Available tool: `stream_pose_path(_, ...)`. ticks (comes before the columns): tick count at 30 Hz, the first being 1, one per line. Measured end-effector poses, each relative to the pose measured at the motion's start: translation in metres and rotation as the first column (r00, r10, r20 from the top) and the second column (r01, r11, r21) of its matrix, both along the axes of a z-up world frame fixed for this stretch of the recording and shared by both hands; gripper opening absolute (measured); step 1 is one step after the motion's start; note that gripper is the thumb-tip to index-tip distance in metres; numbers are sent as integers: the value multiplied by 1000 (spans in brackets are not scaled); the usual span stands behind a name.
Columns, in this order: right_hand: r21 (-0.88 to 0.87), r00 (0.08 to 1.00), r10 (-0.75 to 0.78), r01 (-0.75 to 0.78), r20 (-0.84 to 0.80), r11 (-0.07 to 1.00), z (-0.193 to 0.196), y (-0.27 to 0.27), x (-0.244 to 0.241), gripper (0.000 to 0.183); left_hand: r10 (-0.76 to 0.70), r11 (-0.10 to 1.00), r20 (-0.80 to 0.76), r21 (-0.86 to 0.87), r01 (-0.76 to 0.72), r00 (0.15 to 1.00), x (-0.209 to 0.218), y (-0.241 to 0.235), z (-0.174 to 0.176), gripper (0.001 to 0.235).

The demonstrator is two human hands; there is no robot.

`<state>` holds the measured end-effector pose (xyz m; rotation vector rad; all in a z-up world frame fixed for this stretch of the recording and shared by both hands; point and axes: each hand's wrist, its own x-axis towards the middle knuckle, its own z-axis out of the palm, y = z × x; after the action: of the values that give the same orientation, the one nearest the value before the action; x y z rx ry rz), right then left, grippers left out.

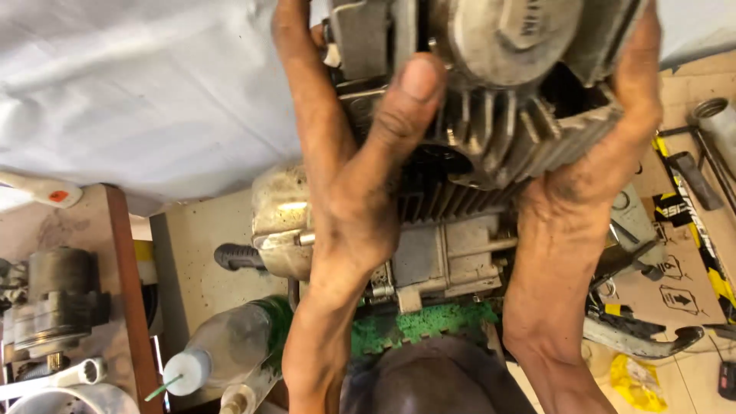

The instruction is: The person holds a motorcycle engine cylinder head on the workbench and scrubs its fins and surfaces with a brush, rotating the engine to reach different sides and continuing to brush the lower crankcase area.

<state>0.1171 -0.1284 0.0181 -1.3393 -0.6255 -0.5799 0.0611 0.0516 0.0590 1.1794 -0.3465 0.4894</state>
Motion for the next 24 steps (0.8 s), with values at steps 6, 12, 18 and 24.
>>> stream_pose_path(6,-49,998,-38,40,40,998,-18,-3,1,45,-49,999,-110,-23,47,993,-12,-9,-2,96)
stream_pose_path(12,-95,994,-36,46,105,994,-28,11,7,44,18,999,-113,37,-14,993,-42,-8,12,93)
stream_pose_path(18,-132,978,-39,67,203,989,-26,15,11,47,88,991,-74,111,-79,993,-32,-1,2,89)
stream_pose_path(24,-145,933,-84,143,349,979,-15,-4,18,52,110,985,23,134,-112,994,-7,-2,-11,91)
